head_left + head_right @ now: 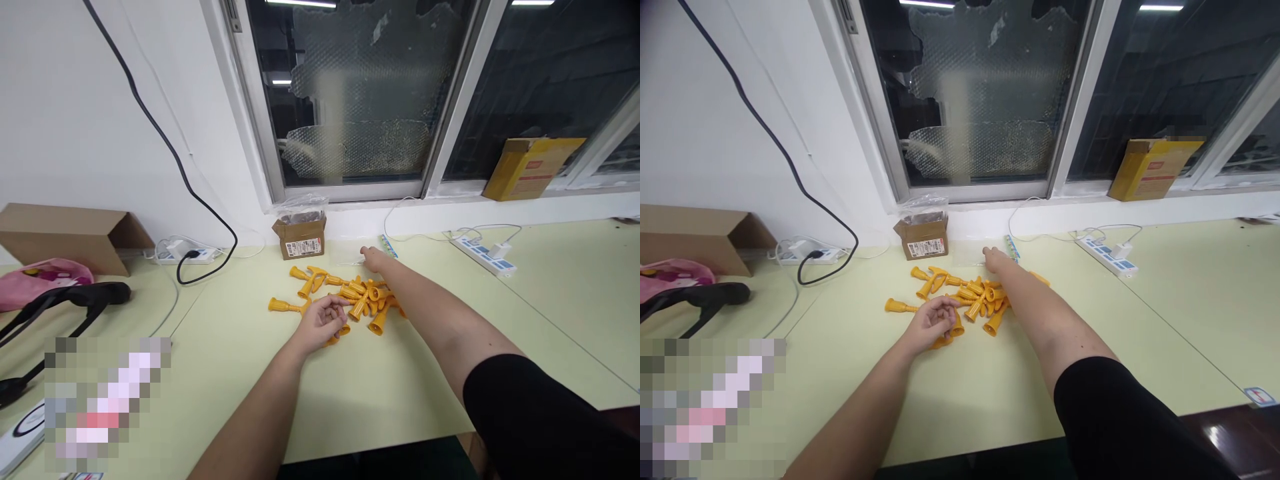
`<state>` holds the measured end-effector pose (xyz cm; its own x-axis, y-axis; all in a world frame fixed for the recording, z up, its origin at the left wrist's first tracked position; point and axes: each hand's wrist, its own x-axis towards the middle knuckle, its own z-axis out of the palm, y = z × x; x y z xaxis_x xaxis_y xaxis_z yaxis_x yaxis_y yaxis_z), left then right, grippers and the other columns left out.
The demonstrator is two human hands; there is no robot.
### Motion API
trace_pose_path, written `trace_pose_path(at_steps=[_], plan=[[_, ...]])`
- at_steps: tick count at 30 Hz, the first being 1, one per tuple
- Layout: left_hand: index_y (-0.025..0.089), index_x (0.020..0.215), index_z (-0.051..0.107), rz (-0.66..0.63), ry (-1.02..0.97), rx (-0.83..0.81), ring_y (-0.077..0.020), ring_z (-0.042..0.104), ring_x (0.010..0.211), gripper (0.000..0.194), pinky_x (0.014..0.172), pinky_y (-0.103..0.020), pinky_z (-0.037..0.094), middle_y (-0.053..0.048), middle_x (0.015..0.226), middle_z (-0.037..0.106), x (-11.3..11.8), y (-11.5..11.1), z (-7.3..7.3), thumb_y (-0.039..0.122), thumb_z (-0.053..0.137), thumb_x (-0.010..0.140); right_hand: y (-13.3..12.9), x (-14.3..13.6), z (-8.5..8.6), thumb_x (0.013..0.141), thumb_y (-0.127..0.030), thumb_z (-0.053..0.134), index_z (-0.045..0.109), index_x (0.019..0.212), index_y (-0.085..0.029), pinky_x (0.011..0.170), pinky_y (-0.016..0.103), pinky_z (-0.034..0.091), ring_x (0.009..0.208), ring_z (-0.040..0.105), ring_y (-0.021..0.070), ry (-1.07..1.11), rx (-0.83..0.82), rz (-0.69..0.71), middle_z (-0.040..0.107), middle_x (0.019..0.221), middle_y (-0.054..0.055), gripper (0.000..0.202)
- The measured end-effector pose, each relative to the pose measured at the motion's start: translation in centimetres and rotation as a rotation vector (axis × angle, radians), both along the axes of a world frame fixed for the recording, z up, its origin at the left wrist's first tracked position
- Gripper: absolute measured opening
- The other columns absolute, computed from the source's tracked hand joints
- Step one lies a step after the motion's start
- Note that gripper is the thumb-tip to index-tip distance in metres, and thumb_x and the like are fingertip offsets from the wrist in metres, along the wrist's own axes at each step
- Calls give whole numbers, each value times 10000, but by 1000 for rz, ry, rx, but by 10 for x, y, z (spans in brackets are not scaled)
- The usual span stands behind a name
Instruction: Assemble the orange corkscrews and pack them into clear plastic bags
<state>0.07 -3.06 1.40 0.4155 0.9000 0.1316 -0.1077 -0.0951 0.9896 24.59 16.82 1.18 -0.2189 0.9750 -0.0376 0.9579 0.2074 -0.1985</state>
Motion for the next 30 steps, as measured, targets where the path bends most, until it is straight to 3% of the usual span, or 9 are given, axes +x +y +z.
trace_pose_path(at_steps=[5,13,20,26,30], plan=[[150,1104,676,10,7,-17,-119,557,643,433,492,-238,547,-27,804,604,0,0,-1,405,821,785,5,3,-3,1001,-246,524,566,1374,-192,970,409,528,1149,668,292,-30,-2,-84,599,1359,197,379],[146,1107,671,22,44,-43,-122,556,666,448,507,-241,551,-25,806,582,-2,-1,-1,431,818,794,9,3,-3,966,-236,580,769,1142,-158,994,324,515,1090,680,250,-65,1,-16,620,1347,177,269],[150,1104,676,15,32,-55,-119,557,666,443,505,-226,537,-30,822,589,-3,-2,-3,440,820,800,7,0,0,972,-208,577,807,1122,-144,1055,322,480,1114,676,257,-7,56,52,648,1279,184,282],[157,1095,680,32,45,-55,-120,558,667,435,527,-229,526,-29,816,593,-3,-1,-4,439,824,796,-3,0,13,978,-135,545,778,1177,-150,1095,301,438,1133,664,219,129,150,70,619,1311,161,307],[168,1071,685,53,76,-10,-107,539,634,386,558,-228,486,-11,782,588,-4,0,-5,416,809,802,-26,-1,25,996,-168,525,758,1165,-174,1028,278,464,1061,672,184,236,207,84,665,1249,116,289]])
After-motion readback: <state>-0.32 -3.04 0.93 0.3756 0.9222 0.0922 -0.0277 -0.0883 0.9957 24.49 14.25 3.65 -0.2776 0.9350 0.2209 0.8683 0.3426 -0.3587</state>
